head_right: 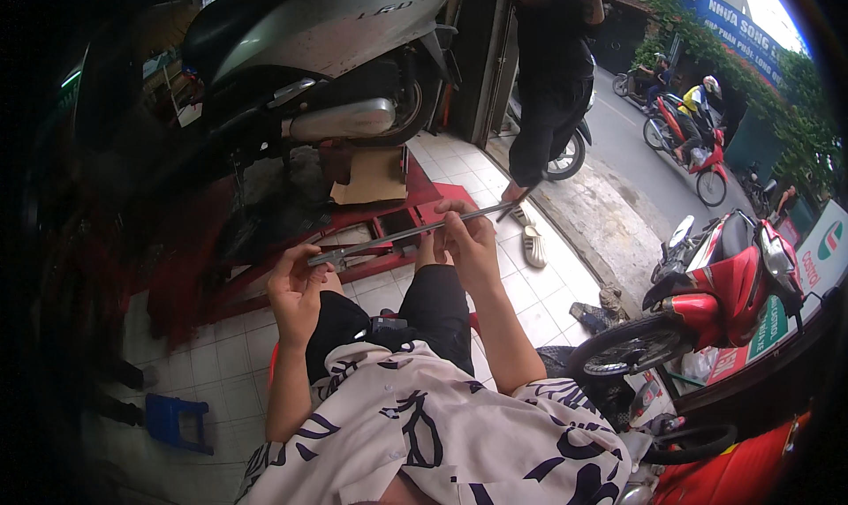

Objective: The person uses a T-handle wrench to loosen and remove bolts from the underside of a scooter. They place the removed bolts on a piece of cardboard on the floor and continue to work on the scooter's undercarriage.

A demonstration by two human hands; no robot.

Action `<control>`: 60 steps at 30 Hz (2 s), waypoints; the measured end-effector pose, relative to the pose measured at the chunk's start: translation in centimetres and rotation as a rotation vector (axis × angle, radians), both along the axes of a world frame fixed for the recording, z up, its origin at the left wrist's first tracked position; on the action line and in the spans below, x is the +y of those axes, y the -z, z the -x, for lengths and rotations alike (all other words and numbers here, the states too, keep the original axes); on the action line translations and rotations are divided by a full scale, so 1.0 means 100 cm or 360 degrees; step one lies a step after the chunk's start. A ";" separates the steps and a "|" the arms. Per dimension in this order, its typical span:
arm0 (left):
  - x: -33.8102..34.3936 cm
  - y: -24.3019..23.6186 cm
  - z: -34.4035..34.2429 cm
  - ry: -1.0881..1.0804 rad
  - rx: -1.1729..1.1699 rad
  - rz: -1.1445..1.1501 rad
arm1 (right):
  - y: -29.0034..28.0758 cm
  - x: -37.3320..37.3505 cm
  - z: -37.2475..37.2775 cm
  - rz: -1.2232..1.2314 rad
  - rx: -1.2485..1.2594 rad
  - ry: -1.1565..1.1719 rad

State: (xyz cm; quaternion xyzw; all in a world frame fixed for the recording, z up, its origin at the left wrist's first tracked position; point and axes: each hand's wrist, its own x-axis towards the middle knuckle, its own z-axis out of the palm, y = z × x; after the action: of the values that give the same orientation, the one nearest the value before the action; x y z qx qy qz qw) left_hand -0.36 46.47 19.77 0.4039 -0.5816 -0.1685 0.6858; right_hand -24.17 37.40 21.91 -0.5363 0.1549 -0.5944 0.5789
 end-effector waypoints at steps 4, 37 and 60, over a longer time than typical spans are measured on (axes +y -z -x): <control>0.003 -0.003 0.000 0.0141 0.0146 -0.0225 | 0.003 -0.001 -0.001 0.0013 0.0044 -0.0006; 0.007 -0.001 -0.009 -0.0286 -0.0154 -0.0178 | 0.006 -0.006 0.001 -0.0095 -0.0027 -0.0099; -0.044 0.051 -0.031 0.0588 0.1416 -0.0413 | 0.022 -0.022 -0.015 0.0025 0.0129 -0.0218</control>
State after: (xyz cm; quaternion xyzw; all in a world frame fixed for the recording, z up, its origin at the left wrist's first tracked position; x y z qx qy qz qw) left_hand 2.76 42.10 14.66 0.2652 -0.2686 -0.5141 0.7702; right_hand -22.64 35.21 19.76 -0.5737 0.1366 -0.5324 0.6073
